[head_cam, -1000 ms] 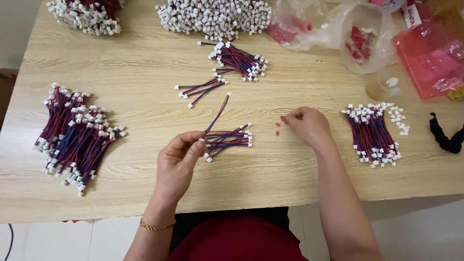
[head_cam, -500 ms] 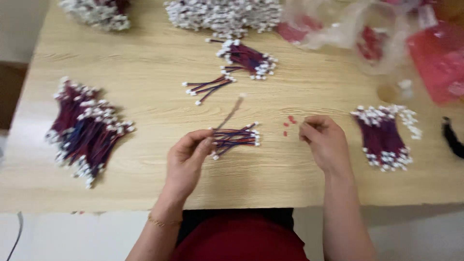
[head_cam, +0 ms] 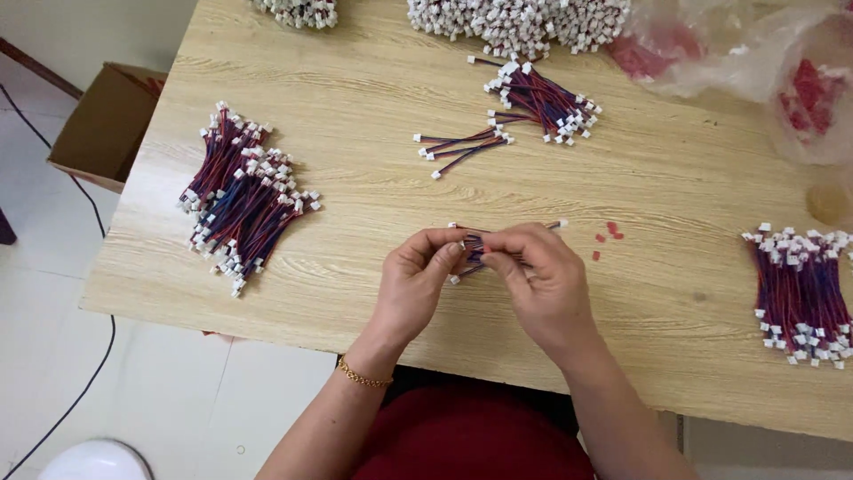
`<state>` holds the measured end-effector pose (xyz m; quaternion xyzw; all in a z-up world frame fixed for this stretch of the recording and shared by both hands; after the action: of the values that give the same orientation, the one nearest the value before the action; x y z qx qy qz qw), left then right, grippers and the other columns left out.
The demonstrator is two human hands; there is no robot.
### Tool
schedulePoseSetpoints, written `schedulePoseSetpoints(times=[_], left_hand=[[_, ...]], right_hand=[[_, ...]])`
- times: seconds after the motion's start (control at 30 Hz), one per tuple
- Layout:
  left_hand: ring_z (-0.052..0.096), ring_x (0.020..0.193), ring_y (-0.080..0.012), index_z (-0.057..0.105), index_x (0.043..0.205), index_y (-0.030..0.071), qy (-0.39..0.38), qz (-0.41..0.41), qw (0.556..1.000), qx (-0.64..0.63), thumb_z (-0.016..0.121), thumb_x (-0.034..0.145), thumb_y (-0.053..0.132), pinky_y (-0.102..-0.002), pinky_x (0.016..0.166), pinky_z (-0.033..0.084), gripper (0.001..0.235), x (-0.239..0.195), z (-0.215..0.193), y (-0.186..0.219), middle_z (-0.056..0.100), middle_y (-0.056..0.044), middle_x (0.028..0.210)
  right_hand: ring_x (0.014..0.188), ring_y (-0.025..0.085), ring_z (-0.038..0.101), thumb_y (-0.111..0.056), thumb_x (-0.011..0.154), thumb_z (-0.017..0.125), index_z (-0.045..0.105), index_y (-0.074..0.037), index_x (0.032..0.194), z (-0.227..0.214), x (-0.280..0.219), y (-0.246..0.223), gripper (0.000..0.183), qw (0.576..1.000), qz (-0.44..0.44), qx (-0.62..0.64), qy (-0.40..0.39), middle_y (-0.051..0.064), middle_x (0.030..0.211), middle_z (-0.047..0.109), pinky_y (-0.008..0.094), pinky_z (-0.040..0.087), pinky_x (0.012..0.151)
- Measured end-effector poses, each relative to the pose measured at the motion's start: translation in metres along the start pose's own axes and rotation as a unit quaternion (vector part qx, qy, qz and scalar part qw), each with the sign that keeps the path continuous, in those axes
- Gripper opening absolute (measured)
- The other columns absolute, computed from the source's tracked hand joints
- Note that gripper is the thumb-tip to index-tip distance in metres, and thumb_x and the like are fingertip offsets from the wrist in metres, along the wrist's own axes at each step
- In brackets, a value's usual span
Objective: The person repeatedly picks a short multi-colored wire with white connectors and a small red plastic piece from a table, then joins them by hand. The finished units are placed into a growing pile on the table. The person continues this cycle throughout the clip.
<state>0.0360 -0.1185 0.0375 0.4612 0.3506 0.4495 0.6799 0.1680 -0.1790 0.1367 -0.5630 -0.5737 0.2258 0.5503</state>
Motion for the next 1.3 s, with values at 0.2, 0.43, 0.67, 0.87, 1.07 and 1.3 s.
schedulePoseSetpoints(times=[0.2,0.43,0.67,0.87,1.07,1.3], left_hand=[[0.065,0.076,-0.0123,0.068,0.105,-0.001,0.001,-0.044,0.998,-0.044,0.064,0.091,0.003,-0.024,0.068,0.056,0.015,-0.003,-0.001,-0.008,0.069,-0.01,0.087],[0.067,0.074,-0.0146,0.063,0.108,0.0,-0.002,-0.069,0.992,-0.106,0.066,0.089,0.002,-0.023,0.065,0.057,0.019,-0.005,-0.005,-0.015,0.067,-0.01,0.084],[0.065,0.068,-0.0139,0.061,0.109,-0.001,-0.043,-0.063,0.987,-0.139,0.069,0.086,0.0,-0.023,0.062,0.054,0.024,-0.004,-0.003,-0.01,0.066,-0.011,0.079],[0.065,0.067,-0.0139,0.061,0.109,0.0,-0.065,-0.062,0.987,-0.129,0.071,0.084,0.001,-0.023,0.061,0.055,0.027,-0.001,-0.001,-0.004,0.065,-0.01,0.075],[0.064,0.066,-0.0126,0.061,0.111,0.001,-0.072,-0.058,0.991,-0.092,0.071,0.084,0.001,-0.023,0.062,0.054,0.03,0.0,-0.004,-0.005,0.065,-0.009,0.074],[0.063,0.066,-0.0107,0.062,0.111,0.001,-0.142,-0.059,0.988,-0.032,0.074,0.078,-0.003,-0.023,0.064,0.054,0.035,0.0,-0.004,0.003,0.066,-0.008,0.073]], right_hand=[[0.098,0.022,0.065,-0.016,0.085,0.073,0.073,-0.014,0.098,0.008,-0.002,0.016,0.013,0.986,-0.073,-0.143,-0.034,0.003,0.09,0.068,0.042,0.033,0.105],[0.083,0.021,0.067,-0.012,0.081,0.077,0.075,-0.01,0.092,0.017,-0.008,0.041,0.011,0.999,0.016,-0.016,-0.034,0.006,0.084,0.069,0.036,0.05,0.086],[0.081,0.012,0.066,-0.007,0.078,0.079,0.076,-0.009,0.097,0.019,-0.014,0.05,0.02,0.992,0.102,0.07,-0.029,0.005,0.082,0.07,0.032,0.053,0.083],[0.078,0.012,0.066,-0.007,0.078,0.08,0.075,-0.007,0.09,0.015,-0.015,0.057,0.014,0.991,0.105,0.081,-0.018,0.006,0.079,0.071,0.032,0.053,0.081],[0.078,0.018,0.068,-0.005,0.078,0.079,0.076,-0.008,0.086,0.013,-0.011,0.056,0.01,0.996,0.053,0.046,-0.053,0.008,0.08,0.071,0.033,0.052,0.078],[0.078,0.008,0.061,-0.007,0.078,0.077,0.076,-0.008,0.088,0.01,-0.011,0.057,0.01,0.97,0.15,0.112,-0.152,0.001,0.076,0.072,0.031,0.051,0.078]])
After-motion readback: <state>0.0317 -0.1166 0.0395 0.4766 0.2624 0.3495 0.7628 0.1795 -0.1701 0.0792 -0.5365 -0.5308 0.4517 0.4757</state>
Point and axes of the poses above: each hand's wrist, its own x-axis towards the middle knuckle, its own z-axis out of the palm, y = z × x, the point moved 6 cm from there along x, towards the middle knuckle
